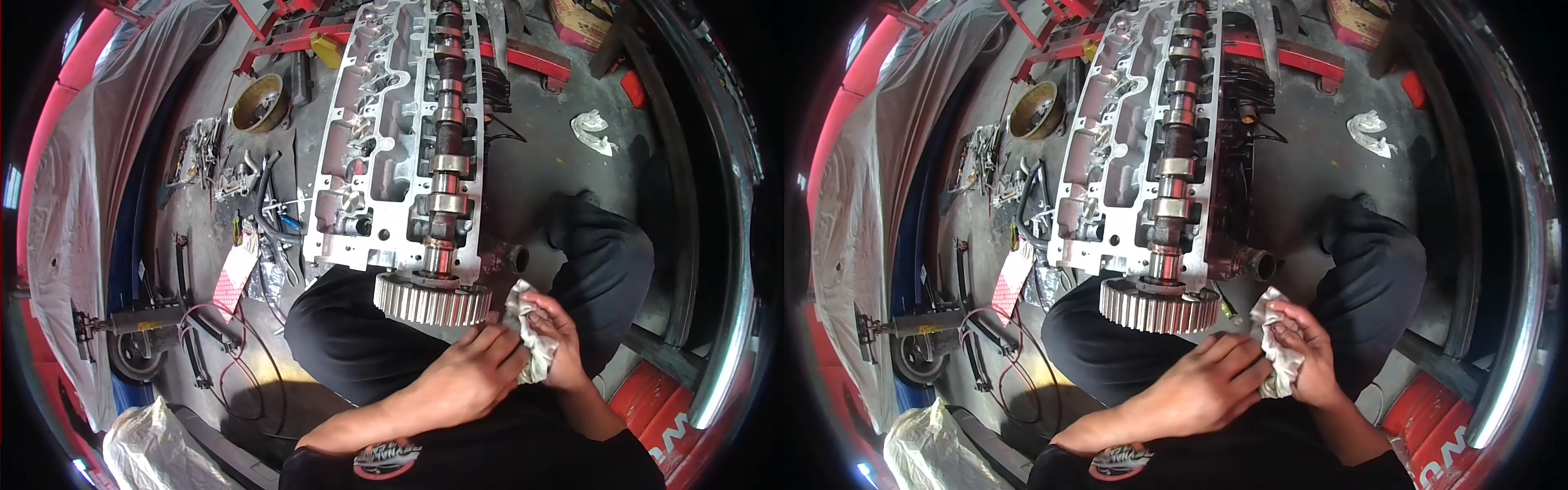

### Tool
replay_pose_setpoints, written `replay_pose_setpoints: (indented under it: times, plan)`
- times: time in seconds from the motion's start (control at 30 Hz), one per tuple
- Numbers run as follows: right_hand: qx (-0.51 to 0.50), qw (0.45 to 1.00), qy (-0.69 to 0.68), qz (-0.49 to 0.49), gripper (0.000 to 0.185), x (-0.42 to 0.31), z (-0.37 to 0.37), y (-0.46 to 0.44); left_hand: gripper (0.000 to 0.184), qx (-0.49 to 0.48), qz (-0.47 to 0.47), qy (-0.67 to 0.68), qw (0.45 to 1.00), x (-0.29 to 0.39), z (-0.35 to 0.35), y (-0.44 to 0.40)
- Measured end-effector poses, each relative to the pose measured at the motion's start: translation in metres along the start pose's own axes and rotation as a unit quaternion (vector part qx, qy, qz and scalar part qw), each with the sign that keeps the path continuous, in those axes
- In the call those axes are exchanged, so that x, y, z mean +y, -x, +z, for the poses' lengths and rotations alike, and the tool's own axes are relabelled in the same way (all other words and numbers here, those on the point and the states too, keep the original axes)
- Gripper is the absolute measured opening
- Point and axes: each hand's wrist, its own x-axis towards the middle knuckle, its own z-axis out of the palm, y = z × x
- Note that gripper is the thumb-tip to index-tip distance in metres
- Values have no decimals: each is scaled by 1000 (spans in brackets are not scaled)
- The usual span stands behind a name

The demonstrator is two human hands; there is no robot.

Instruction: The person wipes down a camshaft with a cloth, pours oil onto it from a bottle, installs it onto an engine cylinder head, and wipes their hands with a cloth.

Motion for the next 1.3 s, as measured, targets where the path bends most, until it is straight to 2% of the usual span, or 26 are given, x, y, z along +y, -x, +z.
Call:
replay_pose_setpoints:
  times: [0.07, 0.13, 0.2, 0.23, 0.27, 0.33, 0.37, 0.4, 0.47, 0.5, 0.57, 0.73, 0.83, 0.87, 0.93, 1.0, 1.03, 1.07, 1.17, 1.2, 1.23, 1.27, 1.3]
  plan:
    - [13, 998, 21, -53, 34, -9, 7, -12, 34, 19, 37, 77, 996, 16, -44, 9]
    - [5, 998, -13, -60, 32, -16, 11, -25, 51, 124, 102, 21, 987, 25, -79, 22]
    - [-7, 995, -18, -95, 27, -17, 11, -34, 54, 196, 102, -175, 960, 30, -107, 14]
    - [-1, 997, -37, -62, 18, -15, 7, -38, 62, 155, 41, -271, 949, 31, -116, 13]
    - [-1, 997, -41, -64, 18, -10, 2, -42, 69, 155, 14, -290, 944, 23, -116, 6]
    - [-76, 991, -65, -93, 15, 1, -5, -47, 77, 111, -34, -350, 930, 17, -115, 0]
    - [-51, 992, -68, -93, 18, 4, -1, -47, 82, 89, -56, -368, 924, 12, -111, 1]
    - [-51, 991, -71, -96, 18, 5, 0, -45, 89, 66, -69, -375, 922, 8, -108, 2]
    - [-58, 996, -55, -40, 23, 5, 1, -42, 97, 52, -96, -328, 938, 3, -107, 3]
    - [-36, 999, -26, -5, 30, 3, 6, -41, 97, 54, -91, -331, 938, 1, -106, 1]
    - [-49, 999, -4, -11, 33, 12, -6, -46, 102, 90, -91, -297, 946, -3, -105, -3]
    - [-36, 999, -14, -1, 29, 29, -15, -60, 102, 59, -103, -295, 948, -18, -103, -3]
    - [-37, 998, 49, 1, 21, 28, -7, -64, 100, 53, -132, -278, 950, -13, -104, -2]
    - [-40, 999, 27, 0, 19, 32, -5, -63, 102, 63, -130, -284, 948, -13, -102, -2]
    - [-40, 999, -14, -1, 18, 37, -3, -61, 104, 128, -105, -260, 951, -14, -96, 3]
    - [-28, 997, -67, -16, 17, 38, -4, -58, 106, 244, -63, -199, 947, -20, -91, 20]
    - [-68, 991, -112, 6, 20, 37, -13, -56, 104, 331, -52, -155, 929, -23, -86, 30]
    - [-89, 985, -144, 39, 32, 35, -17, -53, 91, 433, -26, -77, 898, -24, -79, 35]
    - [-155, 958, -227, 82, 49, 21, -16, -37, 65, 555, -97, -80, 822, -20, -57, 65]
    - [-134, 960, -229, 91, 51, 22, -12, -33, 61, 545, -102, -107, 826, -21, -44, 74]
    - [-150, 958, -223, 98, 54, 21, -5, -30, 56, 479, -104, -194, 850, -20, -32, 84]
    - [-163, 956, -218, 106, 58, 22, 6, -24, 57, 425, -72, -188, 882, -15, -16, 83]
    - [-170, 953, -224, 117, 67, 22, 18, -15, 67, 327, -13, -201, 923, -13, -5, 80]
